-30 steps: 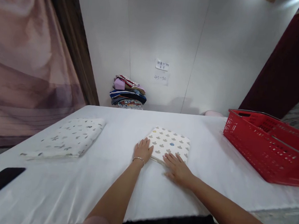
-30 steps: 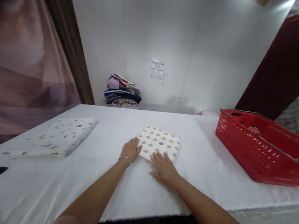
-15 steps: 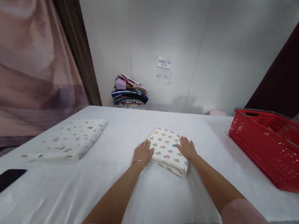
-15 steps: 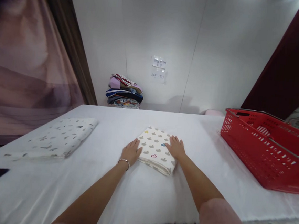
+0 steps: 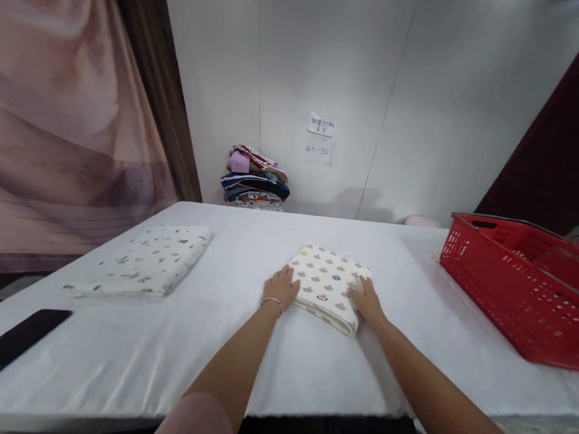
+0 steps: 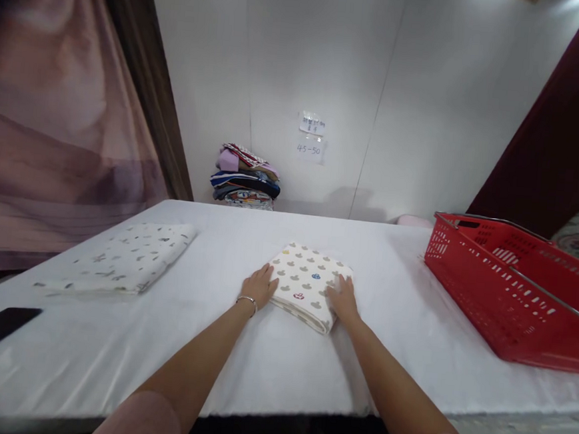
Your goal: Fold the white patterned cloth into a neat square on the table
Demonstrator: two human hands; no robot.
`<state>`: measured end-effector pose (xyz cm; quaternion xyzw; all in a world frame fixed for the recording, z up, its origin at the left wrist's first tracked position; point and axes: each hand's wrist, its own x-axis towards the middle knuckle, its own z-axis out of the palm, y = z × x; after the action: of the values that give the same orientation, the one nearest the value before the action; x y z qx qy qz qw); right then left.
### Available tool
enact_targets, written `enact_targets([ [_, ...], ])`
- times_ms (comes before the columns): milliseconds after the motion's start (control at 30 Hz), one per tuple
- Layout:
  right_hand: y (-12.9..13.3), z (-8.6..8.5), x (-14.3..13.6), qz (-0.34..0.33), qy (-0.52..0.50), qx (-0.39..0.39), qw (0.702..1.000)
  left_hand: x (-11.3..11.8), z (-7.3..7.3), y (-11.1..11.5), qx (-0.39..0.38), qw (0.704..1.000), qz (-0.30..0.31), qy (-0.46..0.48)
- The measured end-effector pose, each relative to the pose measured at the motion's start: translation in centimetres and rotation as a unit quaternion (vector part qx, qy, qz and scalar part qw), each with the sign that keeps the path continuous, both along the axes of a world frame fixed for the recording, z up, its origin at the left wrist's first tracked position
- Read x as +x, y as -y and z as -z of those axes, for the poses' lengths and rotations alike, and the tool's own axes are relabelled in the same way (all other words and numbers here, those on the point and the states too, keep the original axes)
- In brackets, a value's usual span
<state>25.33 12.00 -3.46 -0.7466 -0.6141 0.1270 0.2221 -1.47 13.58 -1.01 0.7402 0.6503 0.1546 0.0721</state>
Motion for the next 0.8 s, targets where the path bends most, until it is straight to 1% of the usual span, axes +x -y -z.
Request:
enact_targets([
  [100,2.1,1.5,0.4,-0.025,-0.074,0.026,0.997,0.4,-0.3,0.1,-0.008,1.000,-0.006,-0.005],
  [167,2.7,1.9,0.8,-0.046,-0.094,0.038,0.994,1.0,-0.5,0.7,-0.020,1.000,-0.021,-0.006],
  [200,2.7,1.7,1.0,-0.046,-0.100,0.037,0.993,1.3,-0.4,1.2,-0.025,0.999,-0.032,-0.006],
  [300,1.9,0.5,2.0,-0.028,-0.117,0.039,0.992,2.1,0.1,3.3,-0.012,0.999,-0.050,0.002],
  [400,1.3,-1.2,2.7,-0.035,-0.109,0.052,0.992,2.0,0.5,5.3,0.010,0.999,-0.032,0.011],
  [467,1.6,-2.1,2.4,-0.049,-0.079,0.052,0.994,1.5,0.4,6.0,0.000,1.000,-0.014,0.015],
  [533,2.6,-2.6,1.4,-0.075,-0.046,0.065,0.994,0.8,0.1,6.0,-0.015,1.000,0.004,0.016],
  [600,4.0,-2.9,0.2,-0.126,-0.004,0.086,0.988,0.3,-0.2,5.8,-0.020,1.000,0.018,0.015],
  [633,4.7,-2.9,-0.3,-0.157,0.021,0.086,0.984,0.1,-0.3,5.7,-0.019,0.999,0.023,0.012],
  [700,6.1,-2.9,-1.0,-0.213,0.062,0.060,0.973,-0.1,-0.4,5.5,-0.016,0.999,0.028,0.008],
  [733,6.6,-2.9,-1.1,-0.225,0.066,0.042,0.971,-0.1,-0.4,5.4,-0.016,0.999,0.029,0.007],
  [800,7.3,-3.0,-0.9,-0.224,0.053,0.030,0.973,-0.3,-0.3,5.4,-0.021,0.999,0.032,0.014],
])
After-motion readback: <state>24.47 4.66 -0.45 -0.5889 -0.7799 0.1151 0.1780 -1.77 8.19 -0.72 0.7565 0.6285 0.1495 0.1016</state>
